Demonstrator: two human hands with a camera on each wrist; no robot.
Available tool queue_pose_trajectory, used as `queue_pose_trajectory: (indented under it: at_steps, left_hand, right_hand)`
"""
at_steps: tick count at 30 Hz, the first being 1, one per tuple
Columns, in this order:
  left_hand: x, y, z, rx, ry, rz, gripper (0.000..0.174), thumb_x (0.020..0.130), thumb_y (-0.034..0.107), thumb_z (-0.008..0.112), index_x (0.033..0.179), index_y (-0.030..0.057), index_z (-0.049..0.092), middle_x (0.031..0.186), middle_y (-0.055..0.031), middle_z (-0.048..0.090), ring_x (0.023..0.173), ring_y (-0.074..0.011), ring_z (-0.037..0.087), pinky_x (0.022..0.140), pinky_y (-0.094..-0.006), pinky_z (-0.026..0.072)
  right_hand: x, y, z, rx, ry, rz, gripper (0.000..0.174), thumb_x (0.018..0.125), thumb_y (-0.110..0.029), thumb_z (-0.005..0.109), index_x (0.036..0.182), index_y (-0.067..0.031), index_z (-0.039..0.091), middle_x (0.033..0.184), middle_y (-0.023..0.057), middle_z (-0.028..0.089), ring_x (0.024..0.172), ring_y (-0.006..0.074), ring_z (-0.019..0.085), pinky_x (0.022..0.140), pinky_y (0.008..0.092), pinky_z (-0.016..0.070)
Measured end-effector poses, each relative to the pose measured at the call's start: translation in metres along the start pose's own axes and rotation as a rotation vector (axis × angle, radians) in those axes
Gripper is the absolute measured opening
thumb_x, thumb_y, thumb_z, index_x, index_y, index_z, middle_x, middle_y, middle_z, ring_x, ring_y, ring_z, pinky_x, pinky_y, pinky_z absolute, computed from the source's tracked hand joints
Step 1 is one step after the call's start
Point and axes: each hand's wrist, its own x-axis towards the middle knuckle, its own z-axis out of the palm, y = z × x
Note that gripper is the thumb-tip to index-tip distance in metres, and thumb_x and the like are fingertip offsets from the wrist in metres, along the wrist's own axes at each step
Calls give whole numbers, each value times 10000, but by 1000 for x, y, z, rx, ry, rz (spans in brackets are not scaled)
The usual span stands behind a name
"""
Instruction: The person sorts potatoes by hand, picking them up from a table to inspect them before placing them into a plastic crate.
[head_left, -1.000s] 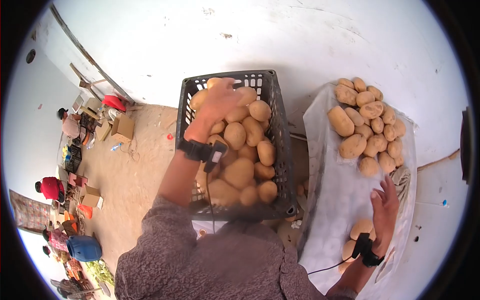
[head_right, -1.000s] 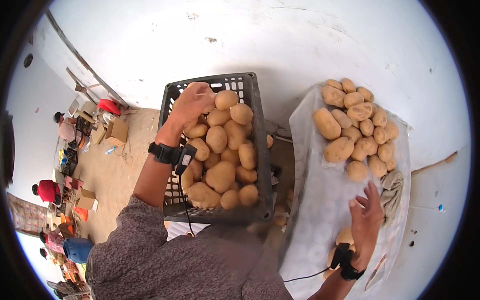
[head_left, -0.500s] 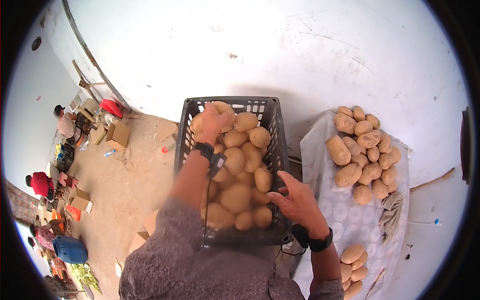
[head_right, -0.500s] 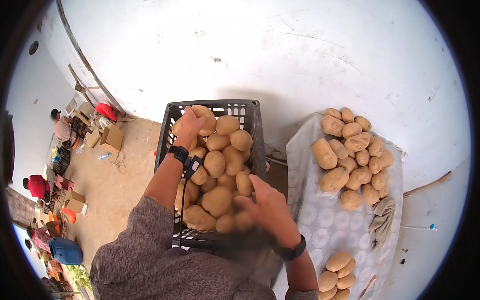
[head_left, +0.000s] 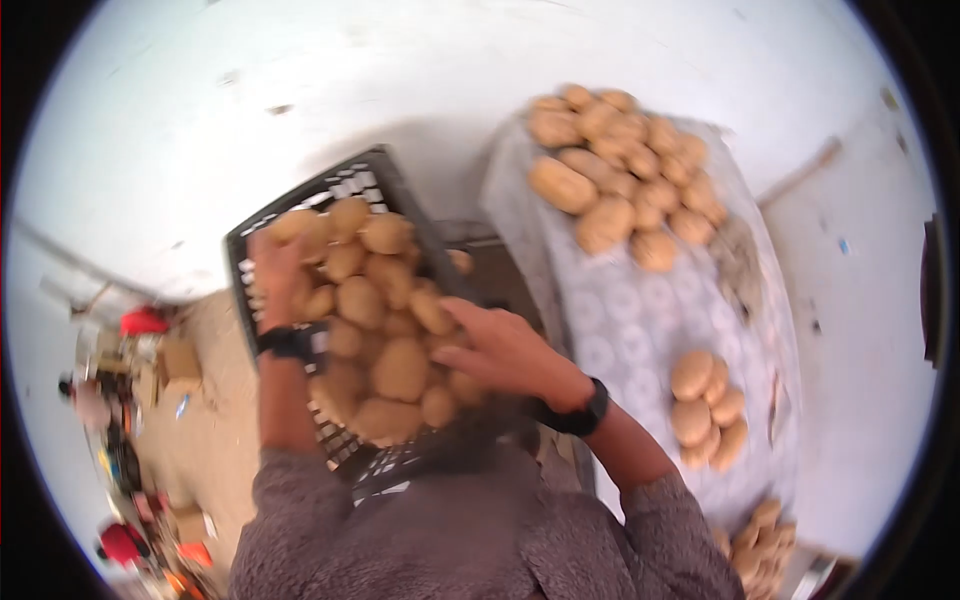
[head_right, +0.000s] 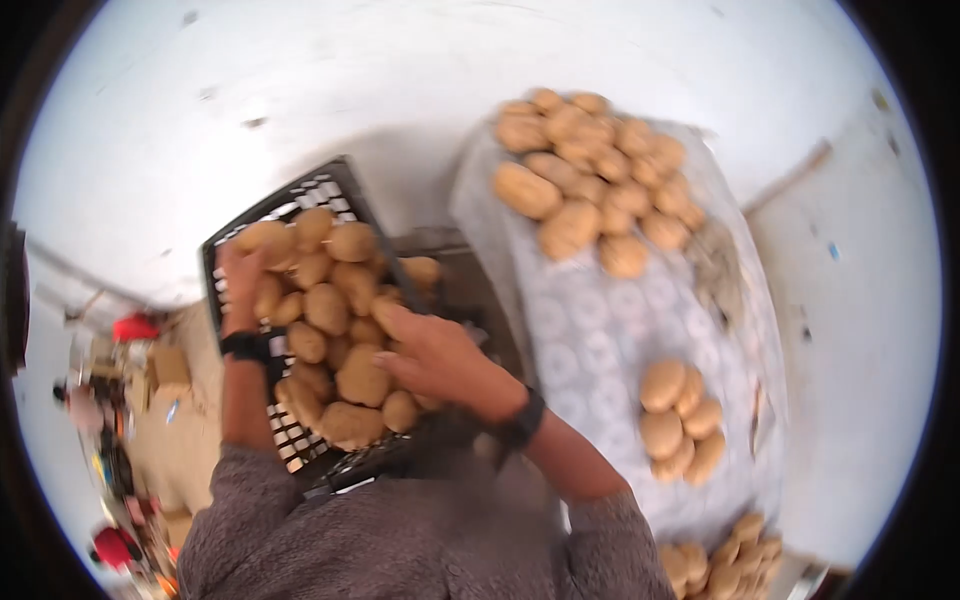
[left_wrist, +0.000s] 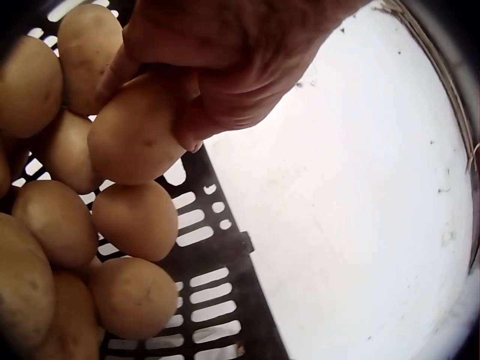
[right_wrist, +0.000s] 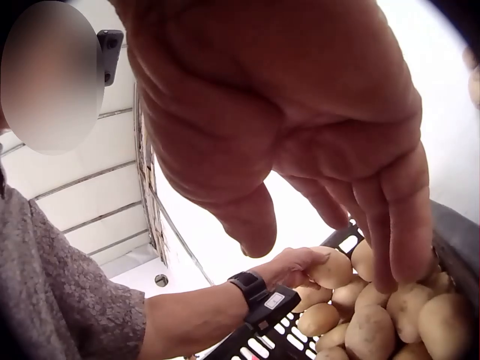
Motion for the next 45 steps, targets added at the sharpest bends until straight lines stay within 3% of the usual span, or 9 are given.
queue_pose_trajectory:
  at_steps: [1,4,6,12,16,22,33,40,45]
  left_hand:
    - [-6,66,-54,-231,-237,-142,391,777,189,711,1085,-22,592,999,-118,644,819,-199,631,660,-365,527]
    - [-9,97,-84,-979,-415,-361,441,828,195,689,1178,-37,553,1096,-133,629,891,-246,640,761,-406,538]
    - [-25,153,-99,-1267,-591,-231,485,857,195,661,1259,-17,492,1149,-128,601,985,-251,629,814,-401,543]
    - [-102,312,-98,-1459,-1161,-87,553,852,191,657,1310,-15,424,1236,-149,539,1085,-235,591,862,-353,532]
    - [-151,379,-71,-1350,-1505,91,519,901,162,601,1342,-7,385,1273,-149,515,1170,-259,541,981,-427,465]
    - [-238,469,-55,-1289,-1768,-1,477,902,77,587,1332,6,393,1158,-160,547,1031,-224,606,808,-350,564]
    - [-450,499,-13,-1070,-2013,573,665,873,113,652,1406,-26,279,1258,-145,484,1063,-206,588,854,-322,527]
    - [-490,483,-3,-886,-2059,574,722,877,125,641,1428,-42,204,1315,-216,462,1222,-273,509,971,-358,470]
    - [-493,473,-8,-765,-2103,581,783,850,186,664,1429,-48,191,1343,-250,443,1225,-310,507,1003,-359,444]
  right_hand:
    - [-3,0,-4,46,24,3,621,812,-291,693,1282,26,441,984,258,641,908,389,634,778,438,493]
    - [-16,-1,-15,124,124,155,719,804,-301,697,1346,36,365,1107,280,610,942,373,639,796,417,504]
    - [-30,-1,-26,296,228,169,835,800,-326,712,1405,53,280,1117,291,585,942,350,631,823,393,502]
    - [-95,-12,-66,861,428,221,886,802,-241,738,1454,46,210,1188,267,564,988,233,615,860,328,497]
    - [-163,9,-77,764,610,313,789,813,-199,734,1421,48,294,1111,203,594,914,176,619,722,278,533]
    - [-279,19,-76,822,948,473,620,840,-200,707,1343,13,413,1057,119,631,868,173,648,661,273,549]
    - [-451,38,-22,622,1318,916,669,705,-68,744,1317,22,489,1045,112,630,839,151,630,656,270,564]
    - [-485,71,-10,509,1195,1040,734,659,-66,749,1321,67,461,1041,123,612,849,177,633,690,295,561]
    - [-485,85,-10,419,1205,1084,815,672,-67,752,1376,82,370,1303,243,495,1038,304,620,799,357,549]
